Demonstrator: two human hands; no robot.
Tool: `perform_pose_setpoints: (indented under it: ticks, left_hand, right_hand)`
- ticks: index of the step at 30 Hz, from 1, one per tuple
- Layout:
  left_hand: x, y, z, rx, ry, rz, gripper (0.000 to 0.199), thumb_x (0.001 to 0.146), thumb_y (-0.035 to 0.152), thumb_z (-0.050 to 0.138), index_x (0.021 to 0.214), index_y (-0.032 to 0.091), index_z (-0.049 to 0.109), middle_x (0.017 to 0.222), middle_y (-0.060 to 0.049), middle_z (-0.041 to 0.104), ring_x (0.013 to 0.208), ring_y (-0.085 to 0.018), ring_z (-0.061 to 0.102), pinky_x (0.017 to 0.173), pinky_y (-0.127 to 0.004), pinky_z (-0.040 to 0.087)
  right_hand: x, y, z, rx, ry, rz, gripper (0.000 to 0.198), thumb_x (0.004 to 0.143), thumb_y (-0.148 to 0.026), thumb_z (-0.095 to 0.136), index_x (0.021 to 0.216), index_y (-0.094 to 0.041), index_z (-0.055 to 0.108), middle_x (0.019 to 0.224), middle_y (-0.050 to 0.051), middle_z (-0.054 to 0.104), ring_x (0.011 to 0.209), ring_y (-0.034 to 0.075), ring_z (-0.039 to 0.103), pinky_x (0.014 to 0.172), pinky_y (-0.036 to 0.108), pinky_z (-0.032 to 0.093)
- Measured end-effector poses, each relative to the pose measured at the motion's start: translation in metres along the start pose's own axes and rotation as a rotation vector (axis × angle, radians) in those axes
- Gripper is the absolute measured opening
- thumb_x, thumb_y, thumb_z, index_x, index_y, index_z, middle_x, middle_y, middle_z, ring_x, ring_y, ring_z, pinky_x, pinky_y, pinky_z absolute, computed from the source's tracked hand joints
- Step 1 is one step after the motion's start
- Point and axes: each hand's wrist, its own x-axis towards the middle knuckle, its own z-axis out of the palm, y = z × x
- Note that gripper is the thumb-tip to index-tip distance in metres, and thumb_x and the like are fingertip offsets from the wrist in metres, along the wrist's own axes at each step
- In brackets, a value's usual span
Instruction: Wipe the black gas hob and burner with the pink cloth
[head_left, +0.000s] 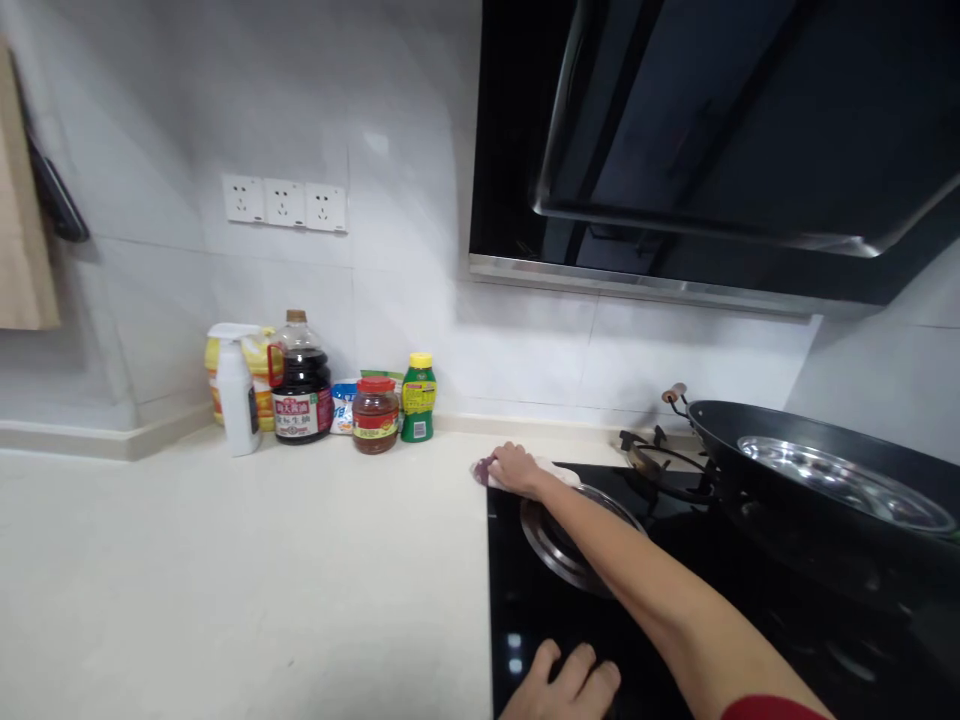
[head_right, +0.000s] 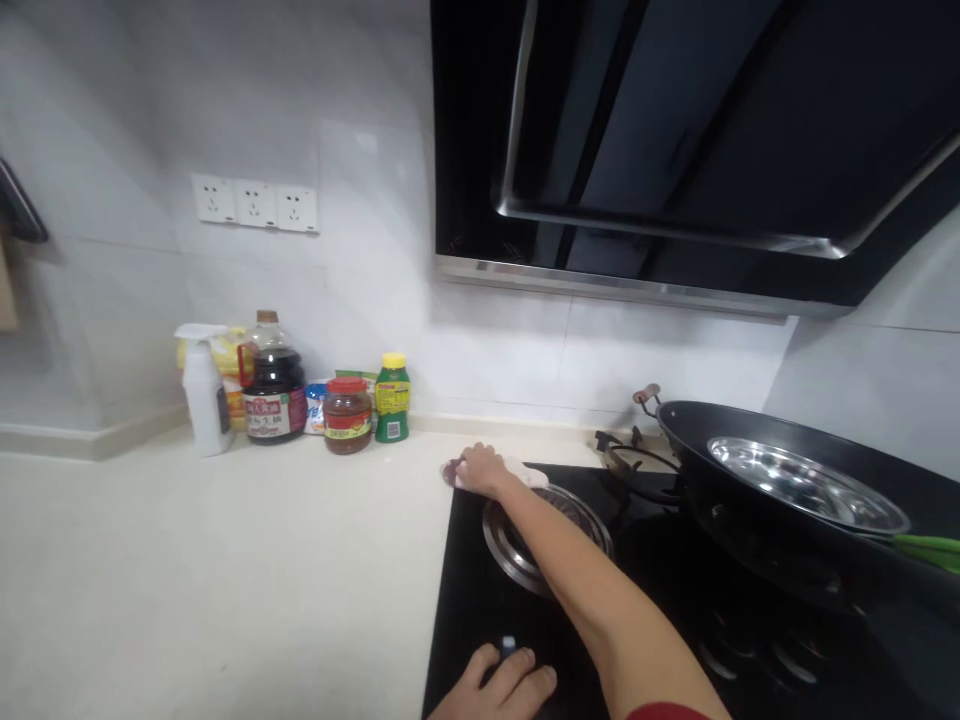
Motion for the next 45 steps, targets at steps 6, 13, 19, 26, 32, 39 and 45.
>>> perform_pose_setpoints:
  ticks: [6, 13, 19, 26, 32, 39, 45]
  left_hand:
    - [-0.006, 0.008, -0.024, 0.057, 0.008, 0.027, 0.044, 0.102, 0.052, 0.044, 0.141, 0.033, 0.053, 0.137, -0.006, 0.066, 0.122, -0.029, 0.061, 0.097, -0.042, 0.047]
    - [-0.009, 0.017, -0.034, 0.026, 0.114, 0.129, 0.035, 0.099, 0.045, 0.057, 0.133, 0.036, 0.06, 0.119, -0.002, 0.071, 0.104, -0.02, 0.063, 0.094, -0.03, 0.047]
    - [-0.012, 0.02, -0.033, -0.011, 0.069, 0.182, 0.032, 0.097, 0.051, 0.059, 0.124, 0.037, 0.067, 0.121, -0.001, 0.068, 0.104, -0.019, 0.062, 0.093, -0.029, 0.048]
    - [-0.019, 0.022, -0.045, -0.027, 0.012, 0.227, 0.037, 0.095, 0.056, 0.057, 0.125, 0.035, 0.066, 0.135, -0.004, 0.06, 0.12, -0.023, 0.056, 0.101, -0.035, 0.045]
    - [-0.017, 0.022, -0.044, -0.026, 0.0, 0.239, 0.04, 0.093, 0.059, 0.058, 0.126, 0.036, 0.066, 0.136, -0.003, 0.06, 0.12, -0.023, 0.056, 0.101, -0.034, 0.045]
    - [-0.021, 0.027, -0.052, -0.018, -0.019, 0.219, 0.035, 0.097, 0.055, 0.055, 0.125, 0.035, 0.066, 0.139, -0.002, 0.059, 0.125, -0.024, 0.054, 0.102, -0.034, 0.044]
    - [-0.019, 0.031, -0.043, -0.069, -0.001, 0.15, 0.037, 0.095, 0.056, 0.059, 0.125, 0.036, 0.066, 0.135, -0.002, 0.06, 0.12, -0.023, 0.055, 0.102, -0.033, 0.044]
  right_hand:
    - [-0.067, -0.04, -0.003, 0.076, -0.004, -0.177, 0.028, 0.096, -0.038, 0.053, 0.113, -0.02, 0.066, 0.117, 0.009, 0.06, 0.108, 0.025, 0.054, 0.094, 0.044, 0.042]
    - [-0.164, -0.044, -0.016, 0.176, -0.001, -0.273, 0.034, 0.083, -0.04, 0.068, 0.114, -0.026, 0.064, 0.114, 0.005, 0.058, 0.106, 0.024, 0.052, 0.094, 0.04, 0.039]
    - [-0.212, -0.038, -0.027, 0.452, -0.03, -0.244, 0.033, 0.081, -0.028, 0.066, 0.114, -0.026, 0.064, 0.113, 0.005, 0.059, 0.107, 0.024, 0.055, 0.098, 0.04, 0.041]
    - [-0.188, -0.039, -0.069, 0.814, -0.167, -0.176, 0.037, 0.095, -0.049, 0.053, 0.124, -0.026, 0.06, 0.114, 0.002, 0.068, 0.102, 0.02, 0.062, 0.089, 0.034, 0.05]
    - [-0.141, -0.029, -0.071, 0.439, -0.18, -0.243, 0.029, 0.091, -0.037, 0.057, 0.111, -0.023, 0.072, 0.106, 0.005, 0.072, 0.098, 0.021, 0.065, 0.089, 0.034, 0.05]
    - [-0.147, -0.024, -0.081, 0.298, -0.1, -0.329, 0.043, 0.09, -0.042, 0.06, 0.132, -0.033, 0.063, 0.137, 0.006, 0.057, 0.128, 0.027, 0.048, 0.113, 0.048, 0.033]
    - [-0.198, -0.025, -0.032, 0.147, -0.137, -0.551, 0.069, 0.088, -0.054, 0.063, 0.15, -0.029, 0.046, 0.152, 0.013, 0.044, 0.143, 0.034, 0.032, 0.118, 0.057, 0.022]
